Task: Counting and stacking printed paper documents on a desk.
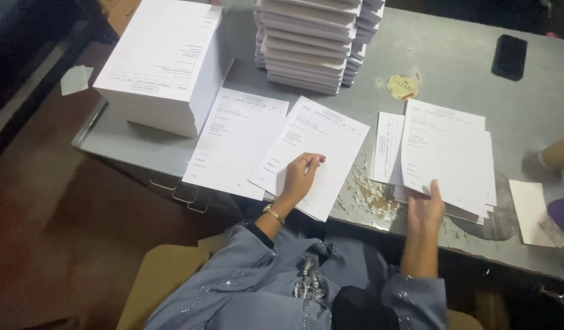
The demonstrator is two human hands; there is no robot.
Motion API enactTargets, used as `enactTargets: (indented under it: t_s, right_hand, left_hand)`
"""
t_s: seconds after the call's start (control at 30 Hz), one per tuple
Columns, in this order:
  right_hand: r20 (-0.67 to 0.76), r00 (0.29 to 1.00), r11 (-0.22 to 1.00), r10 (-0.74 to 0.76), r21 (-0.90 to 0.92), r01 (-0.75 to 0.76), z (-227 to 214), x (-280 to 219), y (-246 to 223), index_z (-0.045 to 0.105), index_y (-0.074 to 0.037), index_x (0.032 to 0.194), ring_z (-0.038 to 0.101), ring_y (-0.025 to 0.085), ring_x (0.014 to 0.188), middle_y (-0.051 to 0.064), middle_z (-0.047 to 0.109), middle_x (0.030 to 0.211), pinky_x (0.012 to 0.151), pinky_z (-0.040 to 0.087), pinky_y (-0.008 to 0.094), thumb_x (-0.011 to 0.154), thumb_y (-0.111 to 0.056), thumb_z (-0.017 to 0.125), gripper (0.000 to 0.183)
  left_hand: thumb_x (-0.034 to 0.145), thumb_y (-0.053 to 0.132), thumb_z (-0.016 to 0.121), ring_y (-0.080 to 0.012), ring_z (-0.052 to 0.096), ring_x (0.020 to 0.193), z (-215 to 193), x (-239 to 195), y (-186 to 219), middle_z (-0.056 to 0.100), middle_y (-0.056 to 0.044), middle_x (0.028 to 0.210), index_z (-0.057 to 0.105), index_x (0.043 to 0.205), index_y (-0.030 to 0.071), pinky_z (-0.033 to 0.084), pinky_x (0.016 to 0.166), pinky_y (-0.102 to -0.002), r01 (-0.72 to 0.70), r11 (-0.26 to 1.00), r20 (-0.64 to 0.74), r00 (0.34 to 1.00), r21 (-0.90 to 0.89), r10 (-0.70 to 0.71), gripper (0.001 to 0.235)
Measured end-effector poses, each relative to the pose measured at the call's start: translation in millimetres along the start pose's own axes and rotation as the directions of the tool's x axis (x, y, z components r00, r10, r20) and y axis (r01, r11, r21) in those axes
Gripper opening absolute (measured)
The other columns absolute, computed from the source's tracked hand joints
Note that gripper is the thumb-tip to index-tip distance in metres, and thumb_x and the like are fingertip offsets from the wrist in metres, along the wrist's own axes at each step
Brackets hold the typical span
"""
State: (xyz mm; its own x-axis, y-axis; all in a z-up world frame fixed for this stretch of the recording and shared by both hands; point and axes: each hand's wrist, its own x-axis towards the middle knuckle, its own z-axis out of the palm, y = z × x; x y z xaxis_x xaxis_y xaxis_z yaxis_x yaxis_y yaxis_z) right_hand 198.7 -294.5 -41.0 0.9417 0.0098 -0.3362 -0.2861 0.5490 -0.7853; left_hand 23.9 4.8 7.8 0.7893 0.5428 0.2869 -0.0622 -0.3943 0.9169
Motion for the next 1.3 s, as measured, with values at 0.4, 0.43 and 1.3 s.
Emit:
enactTargets:
  t_s: [0.4, 0.43, 1.3]
  right_hand:
    - [0.17, 0.627, 0.375, 0.76, -0.903, -0.209, 65.9, -189.2, -9.8, 0.074, 0.009, 0.12, 0.079, 0.043, 0.091, 0.031, 0.08, 0.109, 0.086, 0.065, 0.047, 0.086, -0.059, 0.036, 0.085]
    - [0.172, 0.63, 0.383, 0.757, -0.899, -0.214, 66.7, -187.0, 18.2, 0.074, 0.009, 0.12, 0.079, 0.043, 0.091, 0.031, 0.08, 0.109, 0.086, 0.065, 0.047, 0.086, -0.059, 0.036, 0.085]
    - [0.496, 0.865, 0.961, 0.069, -0.265, 0.075, 149.7, -195.3, 90.5, 0.019, -0.018, 0.162, 0.025, 0.03, 0.153, 0.01, 0.021, 0.169, 0.118, 0.034, 0.048, 0.106, -0.021, 0.044, 0.062]
  left_hand:
    - [0.103, 0.018, 0.05, -0.0194, 0.072, 0.097, -2.4, 1.8, 6.3, 0.076, -0.006, 0.103, 0.074, 0.104, 0.006, 0.056, 0.086, -0.031, -0.01, 0.998, -0.018, 1.0, -0.054, 0.009, 0.027]
    - [0.103, 0.018, 0.05, -0.0194, 0.072, 0.097, -1.7, 3.7, 3.5, 0.076, -0.006, 0.103, 0.074, 0.104, 0.006, 0.056, 0.086, -0.031, -0.014, 0.999, -0.008, 1.0, -0.051, 0.014, 0.027]
    - [0.101, 0.031, 0.064, -0.0223, 0.071, 0.103, -14.9, -13.6, 16.2, 0.071, -0.002, 0.115, 0.072, 0.117, 0.018, 0.061, 0.082, -0.031, -0.036, 0.998, 0.118, 0.992, -0.054, 0.043, 0.022]
